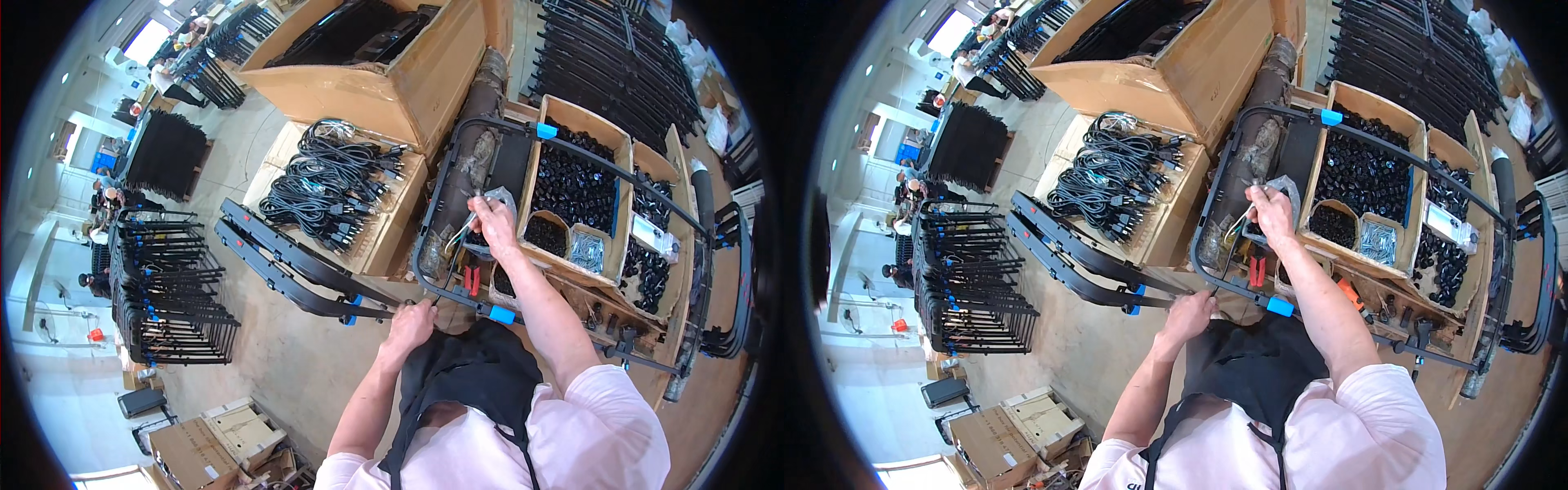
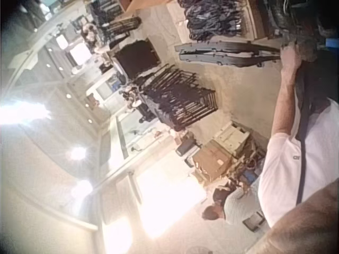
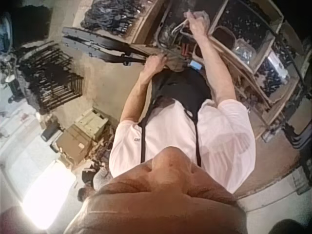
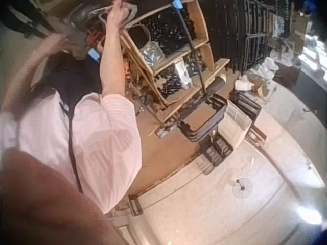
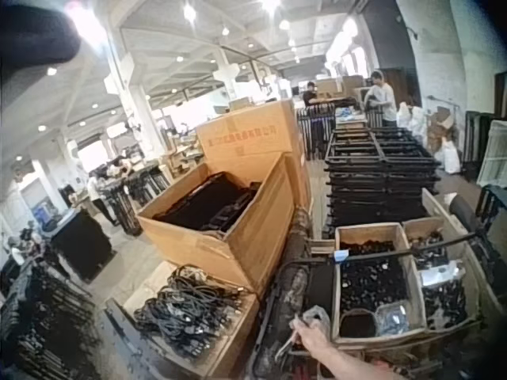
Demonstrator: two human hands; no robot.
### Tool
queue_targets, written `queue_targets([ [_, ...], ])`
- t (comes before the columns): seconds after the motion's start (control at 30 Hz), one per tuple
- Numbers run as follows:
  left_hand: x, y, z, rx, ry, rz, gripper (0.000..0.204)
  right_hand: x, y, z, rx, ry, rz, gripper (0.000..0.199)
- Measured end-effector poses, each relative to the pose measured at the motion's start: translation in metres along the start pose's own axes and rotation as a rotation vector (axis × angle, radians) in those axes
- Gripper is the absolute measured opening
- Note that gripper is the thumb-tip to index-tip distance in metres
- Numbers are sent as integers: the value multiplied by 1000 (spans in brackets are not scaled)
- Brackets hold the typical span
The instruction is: The person assembles a black electronic device, likely a portable heater, in a warehouse setting. They attach a metal frame to the unit, connect a power cord, and use a pneumatic screwdriver to secure a plastic cover onto the device.
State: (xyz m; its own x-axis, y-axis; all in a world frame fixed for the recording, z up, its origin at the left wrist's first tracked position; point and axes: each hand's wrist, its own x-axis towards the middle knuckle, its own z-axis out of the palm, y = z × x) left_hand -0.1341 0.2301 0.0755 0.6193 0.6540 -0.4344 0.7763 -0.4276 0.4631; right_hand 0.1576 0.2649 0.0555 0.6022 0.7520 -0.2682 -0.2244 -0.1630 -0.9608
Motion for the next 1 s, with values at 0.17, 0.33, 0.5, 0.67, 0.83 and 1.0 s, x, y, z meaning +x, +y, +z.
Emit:
queue_targets([
  [0.17, 20, -4, -6, 264, 99, 322, 26, -6, 11, -27, -572, -105, -37, 47],
  [0.33, 34, -26, -8, 71, -134, 336, 27, -50, 31, 0, -419, -405, 230, 50],
  [0.5, 41, -32, -13, -710, -509, -97, 30, -42, 54, 36, -441, -195, 20, 40],
  [0.67, 38, -62, 41, -1344, -489, -72, 30, -35, 43, 55, -683, -169, -118, 41],
  [0.83, 26, -37, 58, -1570, -374, -106, 24, -32, 32, 64, -823, -205, -104, 42],
  [1.0, 28, -43, 63, -1587, -307, -101, 21, -26, 26, 68, -891, -221, -147, 43],
])
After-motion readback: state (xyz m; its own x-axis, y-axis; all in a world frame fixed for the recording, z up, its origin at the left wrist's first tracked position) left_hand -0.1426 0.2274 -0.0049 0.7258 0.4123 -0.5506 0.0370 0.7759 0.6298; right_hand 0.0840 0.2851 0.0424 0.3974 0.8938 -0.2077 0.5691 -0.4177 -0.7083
